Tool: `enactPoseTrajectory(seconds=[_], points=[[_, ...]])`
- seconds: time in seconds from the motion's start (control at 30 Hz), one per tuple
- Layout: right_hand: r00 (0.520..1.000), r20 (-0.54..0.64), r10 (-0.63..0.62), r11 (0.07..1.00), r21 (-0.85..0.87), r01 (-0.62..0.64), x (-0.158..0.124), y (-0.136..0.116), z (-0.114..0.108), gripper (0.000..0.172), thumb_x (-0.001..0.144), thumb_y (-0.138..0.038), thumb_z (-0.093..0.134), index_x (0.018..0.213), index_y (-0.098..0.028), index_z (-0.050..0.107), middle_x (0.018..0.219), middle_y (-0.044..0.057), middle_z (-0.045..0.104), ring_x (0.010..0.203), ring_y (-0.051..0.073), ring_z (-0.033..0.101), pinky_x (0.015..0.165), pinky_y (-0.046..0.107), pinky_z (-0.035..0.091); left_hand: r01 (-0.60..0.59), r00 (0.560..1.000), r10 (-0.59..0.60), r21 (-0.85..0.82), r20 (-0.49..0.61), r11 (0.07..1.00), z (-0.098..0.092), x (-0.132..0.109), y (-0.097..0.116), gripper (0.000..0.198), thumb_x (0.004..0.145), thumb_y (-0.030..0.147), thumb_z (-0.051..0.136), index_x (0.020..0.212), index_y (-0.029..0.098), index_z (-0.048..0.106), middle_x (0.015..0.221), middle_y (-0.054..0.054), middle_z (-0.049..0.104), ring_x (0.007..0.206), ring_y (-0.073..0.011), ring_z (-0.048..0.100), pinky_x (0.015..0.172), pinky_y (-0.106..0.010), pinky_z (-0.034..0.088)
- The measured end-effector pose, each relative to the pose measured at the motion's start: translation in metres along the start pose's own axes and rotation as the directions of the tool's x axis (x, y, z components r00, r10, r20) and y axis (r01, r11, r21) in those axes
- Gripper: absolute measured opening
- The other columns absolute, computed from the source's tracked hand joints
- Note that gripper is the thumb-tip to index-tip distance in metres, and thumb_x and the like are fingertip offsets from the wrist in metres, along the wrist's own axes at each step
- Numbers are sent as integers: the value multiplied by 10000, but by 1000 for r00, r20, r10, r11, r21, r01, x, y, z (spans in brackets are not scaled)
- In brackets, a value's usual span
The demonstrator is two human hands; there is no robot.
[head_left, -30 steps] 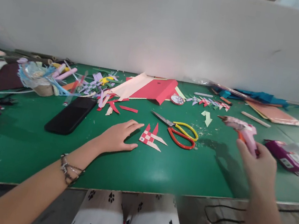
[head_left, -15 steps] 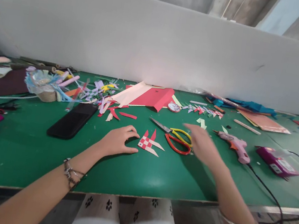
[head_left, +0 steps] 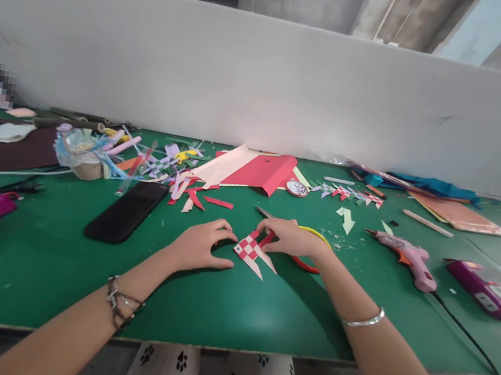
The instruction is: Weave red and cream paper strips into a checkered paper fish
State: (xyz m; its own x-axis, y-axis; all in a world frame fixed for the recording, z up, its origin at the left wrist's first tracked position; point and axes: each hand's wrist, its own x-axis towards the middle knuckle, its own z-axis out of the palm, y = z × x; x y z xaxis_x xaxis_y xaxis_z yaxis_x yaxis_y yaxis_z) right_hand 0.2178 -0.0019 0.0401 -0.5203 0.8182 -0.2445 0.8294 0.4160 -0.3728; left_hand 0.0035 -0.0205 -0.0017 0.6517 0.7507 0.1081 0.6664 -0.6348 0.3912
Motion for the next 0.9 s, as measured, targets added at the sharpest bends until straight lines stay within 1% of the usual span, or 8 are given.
enactPoseTrajectory(seconds=[0.1, 0.23, 0.37, 0.43, 0.53, 0.63, 0.77, 0.9], points=[[999, -50, -19, 993, 113, 25, 0, 8, 3, 72, 710, -235, 549, 733, -172, 576, 778, 25, 608, 746, 169, 529, 732, 328, 326, 13, 1000, -13, -14, 1, 1000, 1, 1, 0, 398, 696, 407, 601, 1029, 191, 574, 1052, -43, 529, 738, -163, 561, 647, -262, 428], [994, -98, -46, 968, 240, 69, -1, 14, 3, 114, 739, -247, 490, 677, -172, 550, 689, -8, 560, 641, 119, 479, 613, 261, 331, 52, 998, -56, -88, -38, 995, 3, 2, -1, 411, 678, 441, 600, 984, 166, 592, 1007, -49, 544, 688, -157, 551, 615, -262, 428], [929, -364, 65, 828, 539, 153, -3, 11, 3, 168, 722, -328, 517, 666, -170, 521, 641, -31, 503, 588, 90, 417, 553, 234, 305, 90, 983, -122, -226, -134, 970, 3, 3, 0, 372, 699, 461, 551, 905, 157, 610, 896, -42, 584, 602, -137, 526, 559, -255, 424], [893, -421, 158, 746, 643, 171, -3, 7, 5, 196, 709, -362, 533, 673, -170, 513, 630, -39, 482, 573, 80, 396, 539, 229, 292, 80, 958, -153, -284, -242, 955, 2, 3, 1, 337, 757, 433, 472, 883, 152, 609, 813, -36, 605, 579, -134, 523, 551, -248, 422], [866, -436, 246, 631, 750, 199, -3, 1, 8, 227, 680, -388, 564, 669, -169, 504, 634, -43, 471, 572, 73, 388, 536, 225, 284, 40, 879, -181, -311, -441, 950, -1, 1, 2, 311, 812, 369, 385, 856, 155, 605, 734, -27, 621, 610, -138, 549, 595, -242, 428], [861, -431, 269, 581, 786, 212, -3, -5, 12, 240, 655, -394, 587, 656, -168, 508, 625, -44, 471, 575, 74, 392, 547, 227, 293, 14, 828, -181, -304, -531, 953, -3, 0, 3, 289, 810, 353, 395, 838, 155, 603, 712, -25, 627, 607, -139, 559, 583, -231, 428], [891, -388, 236, 574, 795, 195, -2, -11, 17, 227, 660, -387, 586, 675, -167, 532, 639, -32, 503, 593, 86, 429, 572, 240, 318, -14, 801, -178, -315, -571, 949, -4, -1, 4, 266, 792, 337, 427, 840, 140, 599, 727, -36, 635, 594, -136, 553, 567, -225, 429], [909, -386, 160, 609, 763, 217, 0, -15, 23, 197, 682, -361, 570, 681, -165, 543, 663, -21, 528, 619, 94, 457, 614, 253, 346, -41, 833, -166, -359, -528, 933, -5, -1, 7, 280, 802, 315, 392, 728, 147, 603, 666, -28, 617, 555, -126, 525, 529, -214, 409]])
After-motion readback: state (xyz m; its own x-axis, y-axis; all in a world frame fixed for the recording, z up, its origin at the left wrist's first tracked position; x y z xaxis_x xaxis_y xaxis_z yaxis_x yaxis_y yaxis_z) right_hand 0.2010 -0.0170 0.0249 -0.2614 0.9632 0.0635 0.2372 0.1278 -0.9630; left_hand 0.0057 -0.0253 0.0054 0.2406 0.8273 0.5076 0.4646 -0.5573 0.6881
